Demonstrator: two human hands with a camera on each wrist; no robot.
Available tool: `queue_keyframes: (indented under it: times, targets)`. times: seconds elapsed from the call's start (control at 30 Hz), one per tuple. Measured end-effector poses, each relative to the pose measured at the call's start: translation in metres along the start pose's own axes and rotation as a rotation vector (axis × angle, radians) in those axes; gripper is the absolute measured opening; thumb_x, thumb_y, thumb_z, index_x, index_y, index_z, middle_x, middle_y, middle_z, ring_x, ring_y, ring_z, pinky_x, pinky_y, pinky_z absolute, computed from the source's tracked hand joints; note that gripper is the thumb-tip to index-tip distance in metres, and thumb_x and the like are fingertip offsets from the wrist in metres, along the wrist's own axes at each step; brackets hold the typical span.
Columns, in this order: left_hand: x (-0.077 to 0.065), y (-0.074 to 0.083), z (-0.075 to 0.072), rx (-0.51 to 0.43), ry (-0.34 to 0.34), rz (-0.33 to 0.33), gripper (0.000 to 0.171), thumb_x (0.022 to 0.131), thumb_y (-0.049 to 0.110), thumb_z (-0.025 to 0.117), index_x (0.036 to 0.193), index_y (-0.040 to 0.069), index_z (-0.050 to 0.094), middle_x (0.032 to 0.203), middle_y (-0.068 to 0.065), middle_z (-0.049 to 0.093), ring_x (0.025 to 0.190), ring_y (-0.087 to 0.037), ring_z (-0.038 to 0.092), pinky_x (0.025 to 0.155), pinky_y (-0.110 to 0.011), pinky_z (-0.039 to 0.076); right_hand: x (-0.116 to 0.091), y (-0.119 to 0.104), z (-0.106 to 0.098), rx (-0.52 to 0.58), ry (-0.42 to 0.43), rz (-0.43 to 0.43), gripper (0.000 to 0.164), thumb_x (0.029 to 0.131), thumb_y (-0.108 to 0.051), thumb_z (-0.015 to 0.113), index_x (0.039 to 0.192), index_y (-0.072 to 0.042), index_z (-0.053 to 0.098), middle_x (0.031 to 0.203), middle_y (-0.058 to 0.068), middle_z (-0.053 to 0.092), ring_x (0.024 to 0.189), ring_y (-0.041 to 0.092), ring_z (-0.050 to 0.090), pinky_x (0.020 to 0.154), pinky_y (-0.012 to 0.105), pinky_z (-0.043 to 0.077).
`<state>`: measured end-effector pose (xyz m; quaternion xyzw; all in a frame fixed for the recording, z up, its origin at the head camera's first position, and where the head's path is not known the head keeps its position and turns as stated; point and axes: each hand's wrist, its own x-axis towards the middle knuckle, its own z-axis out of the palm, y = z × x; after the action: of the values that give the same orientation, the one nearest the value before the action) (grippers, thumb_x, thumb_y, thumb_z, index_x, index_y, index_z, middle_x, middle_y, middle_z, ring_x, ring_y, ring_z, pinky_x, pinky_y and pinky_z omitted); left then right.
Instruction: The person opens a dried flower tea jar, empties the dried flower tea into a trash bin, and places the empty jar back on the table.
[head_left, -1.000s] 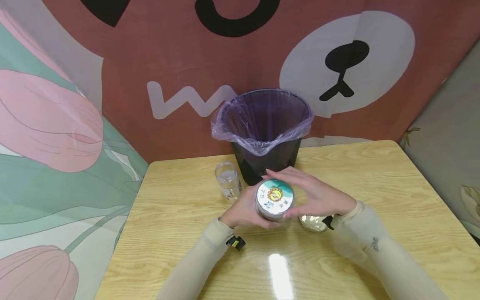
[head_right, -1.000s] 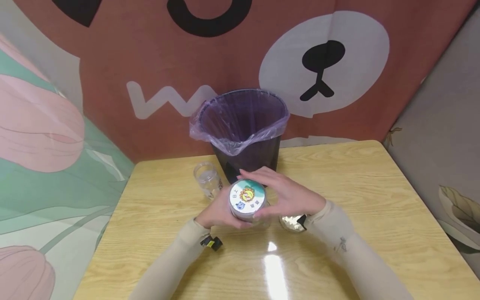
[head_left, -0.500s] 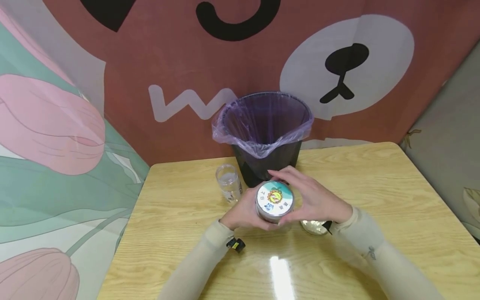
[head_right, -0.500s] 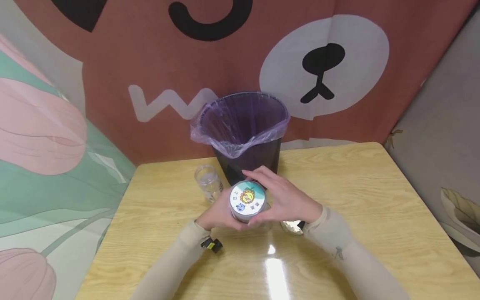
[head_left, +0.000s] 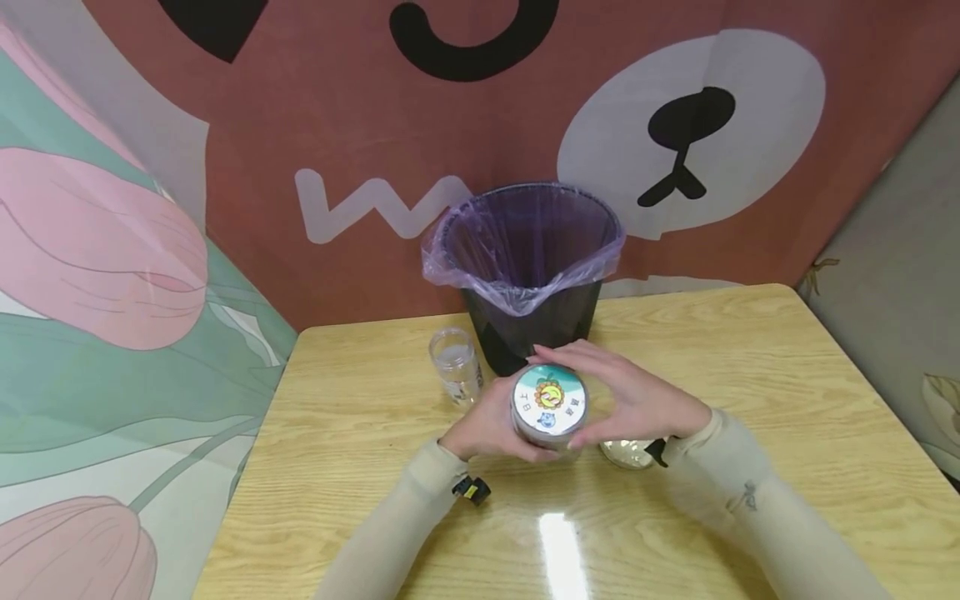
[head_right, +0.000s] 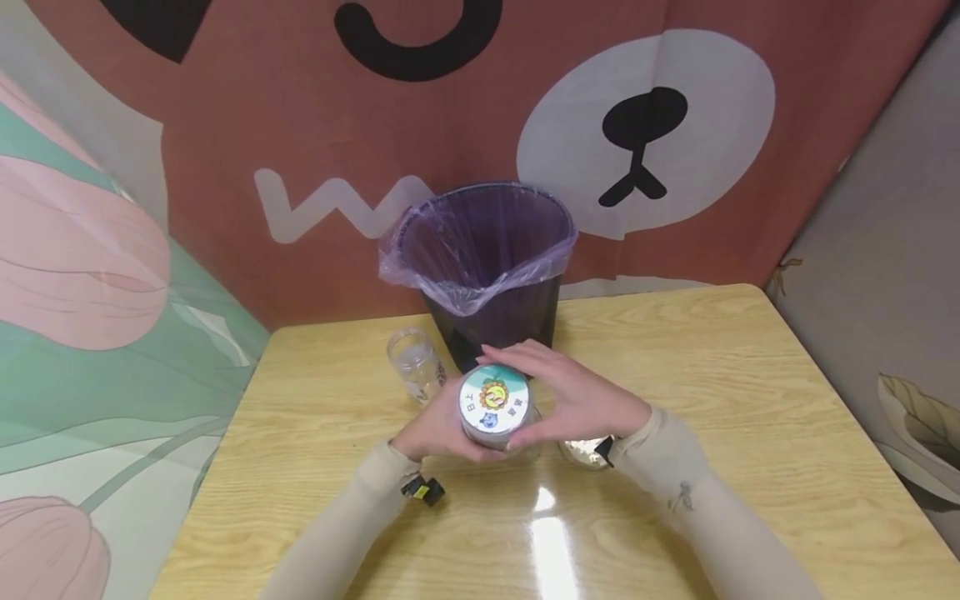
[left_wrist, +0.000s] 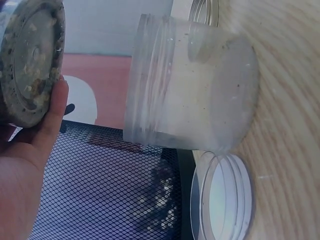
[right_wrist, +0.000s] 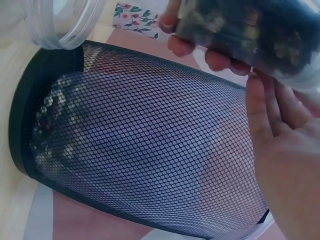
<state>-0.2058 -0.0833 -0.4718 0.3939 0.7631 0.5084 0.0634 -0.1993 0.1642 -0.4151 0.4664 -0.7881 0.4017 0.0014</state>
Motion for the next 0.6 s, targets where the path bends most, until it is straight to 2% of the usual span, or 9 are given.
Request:
queue_keyframes:
  times: [0.13, 0.3, 0.47, 0.6]
  targets:
    - [0.0004, -0.0002, -0.0003, -0.006, 0.006, 0.011, 0.103, 0.059, 0.012, 0.098, 0.149, 0.011, 0.047, 0.137, -0.005, 0.065, 0.124, -0.013, 0.062, 0.112, -0.034, 0.049, 0.0013, -0.0013, 0.0056, -0.039, 0.038, 0.005, 0.114, 0.067, -0.05, 0.094, 0.161, -0.02, 0.037, 0.151, -0.002, 0.052, 0.134, 0.015, 0.05, 0.106, 0.048, 0.051]
    - [0.0009, 0.0, -0.0004, 0.0, 0.015, 0.014, 0.103, 0.058, 0.013, 0.097, 0.149, 0.01, 0.047, 0.135, -0.006, 0.066, 0.123, -0.013, 0.063, 0.11, -0.033, 0.05, 0.0037, -0.0033, 0.0103, -0.073, 0.082, 0.005, 0.108, 0.067, -0.058, 0.091, 0.157, -0.018, 0.045, 0.144, -0.002, 0.053, 0.128, 0.014, 0.052, 0.103, 0.047, 0.054]
    - [0.0007, 0.0009, -0.0002, 0.012, 0.018, 0.012, 0.106, 0.058, 0.012, 0.097, 0.15, 0.009, 0.046, 0.136, -0.006, 0.066, 0.123, -0.013, 0.062, 0.111, -0.033, 0.05, 0.0033, -0.0046, 0.0101, -0.091, 0.088, 0.0, 0.104, 0.07, -0.051, 0.093, 0.156, -0.017, 0.046, 0.143, -0.003, 0.056, 0.129, 0.013, 0.051, 0.103, 0.045, 0.054]
    - [-0.0002, 0.0018, -0.0001, 0.016, 0.006, 0.015, 0.105, 0.058, 0.012, 0.098, 0.149, 0.009, 0.046, 0.136, -0.007, 0.066, 0.124, -0.013, 0.062, 0.111, -0.033, 0.05, 0.0027, -0.0048, 0.006, -0.029, 0.049, -0.009, 0.107, 0.071, -0.041, 0.094, 0.16, -0.018, 0.039, 0.15, -0.003, 0.057, 0.131, 0.013, 0.049, 0.106, 0.04, 0.049]
